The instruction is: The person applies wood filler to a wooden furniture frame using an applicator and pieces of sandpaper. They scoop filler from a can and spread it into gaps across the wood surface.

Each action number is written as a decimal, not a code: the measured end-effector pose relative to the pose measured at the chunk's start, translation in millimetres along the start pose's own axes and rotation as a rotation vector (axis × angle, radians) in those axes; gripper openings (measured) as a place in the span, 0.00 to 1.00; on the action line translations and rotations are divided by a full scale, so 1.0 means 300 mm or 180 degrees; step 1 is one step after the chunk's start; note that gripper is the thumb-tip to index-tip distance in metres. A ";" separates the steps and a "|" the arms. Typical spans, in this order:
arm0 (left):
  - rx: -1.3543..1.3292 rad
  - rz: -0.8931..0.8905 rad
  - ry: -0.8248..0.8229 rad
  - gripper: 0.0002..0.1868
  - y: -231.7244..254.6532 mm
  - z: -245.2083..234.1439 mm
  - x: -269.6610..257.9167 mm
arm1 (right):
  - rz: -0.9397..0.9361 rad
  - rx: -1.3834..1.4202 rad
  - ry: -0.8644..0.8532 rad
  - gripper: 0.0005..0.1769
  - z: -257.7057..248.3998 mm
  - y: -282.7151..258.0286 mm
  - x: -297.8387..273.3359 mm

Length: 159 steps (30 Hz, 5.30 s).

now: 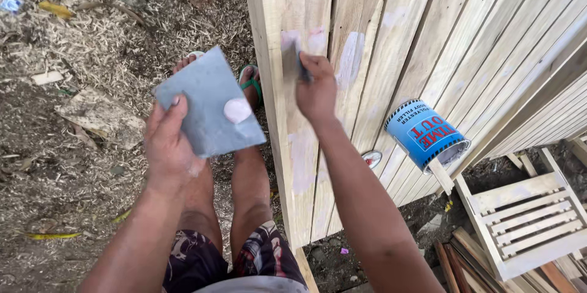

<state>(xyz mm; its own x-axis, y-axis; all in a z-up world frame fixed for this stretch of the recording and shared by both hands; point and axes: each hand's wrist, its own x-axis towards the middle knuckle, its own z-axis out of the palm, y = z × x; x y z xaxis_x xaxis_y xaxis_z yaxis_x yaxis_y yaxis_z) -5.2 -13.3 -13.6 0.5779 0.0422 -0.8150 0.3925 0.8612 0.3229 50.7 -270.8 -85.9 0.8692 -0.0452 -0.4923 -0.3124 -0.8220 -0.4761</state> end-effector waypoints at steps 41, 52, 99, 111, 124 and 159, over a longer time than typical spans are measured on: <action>0.0650 0.1176 -0.0178 0.21 -0.045 -0.029 0.230 | -0.2093 -0.1541 -0.0197 0.33 -0.096 0.051 0.228; 0.0653 0.0923 0.0064 0.19 -0.050 -0.031 0.183 | -0.2123 -0.1768 -0.0838 0.36 -0.098 0.219 -0.029; 0.0819 0.0762 -0.0654 0.21 -0.222 0.259 0.097 | -0.0950 0.0009 -0.0395 0.24 -0.497 -0.181 -0.223; 0.2323 0.1119 -0.0832 0.20 -0.273 0.423 0.080 | -0.2010 -0.1210 -0.0508 0.29 -0.587 -0.213 -0.182; 0.0946 0.1100 -0.0429 0.17 -0.223 0.170 0.172 | -0.2234 -0.1920 0.0067 0.24 -0.364 0.324 0.296; 0.1141 0.0534 -0.0124 0.19 -0.184 0.088 0.106 | -0.1423 -0.1688 -0.0798 0.25 -0.341 0.506 -0.161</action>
<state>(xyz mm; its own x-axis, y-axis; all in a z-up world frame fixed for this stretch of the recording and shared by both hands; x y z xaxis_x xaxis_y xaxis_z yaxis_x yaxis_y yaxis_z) 10.5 -72.8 -44.7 0.6791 0.1421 -0.7201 0.5114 0.6123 0.6030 0.4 -451.5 -59.8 0.7366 0.4375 -0.5158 0.3337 -0.8984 -0.2855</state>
